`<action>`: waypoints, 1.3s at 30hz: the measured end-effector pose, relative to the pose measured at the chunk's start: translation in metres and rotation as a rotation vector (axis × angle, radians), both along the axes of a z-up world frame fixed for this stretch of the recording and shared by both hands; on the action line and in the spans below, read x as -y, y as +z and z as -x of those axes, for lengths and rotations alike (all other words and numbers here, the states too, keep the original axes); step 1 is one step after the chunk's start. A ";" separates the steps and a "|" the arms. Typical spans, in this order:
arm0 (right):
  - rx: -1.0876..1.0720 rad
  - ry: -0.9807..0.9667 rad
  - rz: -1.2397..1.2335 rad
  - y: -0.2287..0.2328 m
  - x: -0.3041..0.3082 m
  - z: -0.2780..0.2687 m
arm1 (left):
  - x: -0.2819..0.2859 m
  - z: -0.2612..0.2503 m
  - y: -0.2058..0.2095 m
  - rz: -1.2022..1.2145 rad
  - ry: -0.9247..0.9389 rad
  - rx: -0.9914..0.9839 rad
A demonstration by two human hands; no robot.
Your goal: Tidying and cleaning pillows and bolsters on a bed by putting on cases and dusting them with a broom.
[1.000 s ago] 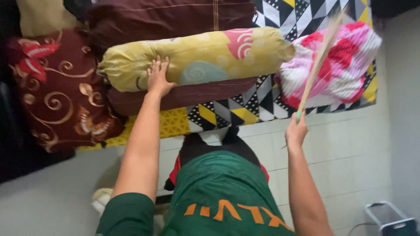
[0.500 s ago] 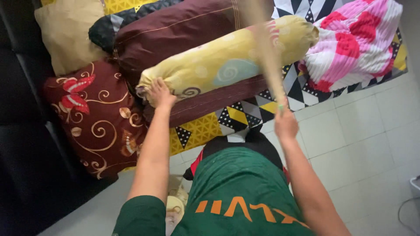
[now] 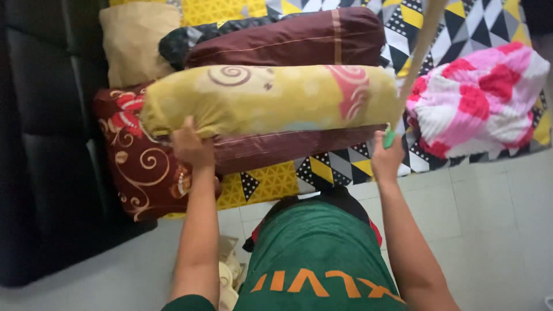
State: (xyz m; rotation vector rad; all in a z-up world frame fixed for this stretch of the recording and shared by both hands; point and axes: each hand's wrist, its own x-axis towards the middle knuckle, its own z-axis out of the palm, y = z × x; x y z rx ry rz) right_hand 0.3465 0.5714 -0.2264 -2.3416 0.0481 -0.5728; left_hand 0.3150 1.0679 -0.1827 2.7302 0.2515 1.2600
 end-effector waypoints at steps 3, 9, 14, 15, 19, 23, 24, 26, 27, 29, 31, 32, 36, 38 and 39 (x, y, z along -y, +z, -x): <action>-0.302 0.105 -0.101 0.000 -0.045 -0.009 | -0.026 0.035 -0.044 0.173 0.217 -0.282; -0.267 0.620 0.040 0.050 -0.110 0.004 | 0.036 0.040 -0.036 0.104 -0.133 -0.658; -0.389 0.721 0.572 0.027 -0.048 -0.009 | 0.053 0.008 -0.094 0.299 -0.003 -1.313; -0.535 0.605 0.693 0.014 -0.023 -0.016 | 0.055 0.006 -0.100 0.331 0.032 -1.363; -0.705 0.249 0.560 0.016 0.056 -0.037 | 0.074 0.000 -0.087 0.309 0.069 -1.372; -0.565 0.180 0.156 0.002 0.052 -0.043 | 0.076 0.008 -0.110 0.399 0.109 -1.403; -0.623 0.238 0.068 0.000 0.040 -0.045 | 0.076 0.009 -0.119 0.381 0.122 -1.428; -0.475 0.407 0.189 0.008 -0.013 -0.036 | 0.077 0.009 -0.106 0.372 0.130 -1.455; -0.326 0.582 0.315 0.012 -0.038 -0.030 | 0.080 0.014 -0.101 0.374 0.141 -1.482; -0.342 0.678 0.434 0.027 -0.046 -0.027 | 0.081 0.022 -0.110 0.351 0.146 -1.454; -0.352 0.765 0.549 0.020 -0.031 -0.023 | 0.077 0.022 -0.113 0.318 0.147 -1.421; -0.389 0.677 0.556 0.005 -0.010 -0.021 | 0.074 0.019 -0.113 0.333 0.118 -1.442; -0.654 0.189 0.467 -0.042 0.095 -0.017 | 0.073 0.006 -0.121 0.356 0.090 -1.472; -0.680 0.081 0.426 -0.018 0.105 -0.017 | 0.072 0.009 -0.121 0.389 0.075 -1.390; -0.696 -0.029 0.375 -0.008 0.107 -0.017 | 0.068 0.008 -0.120 0.412 0.065 -1.300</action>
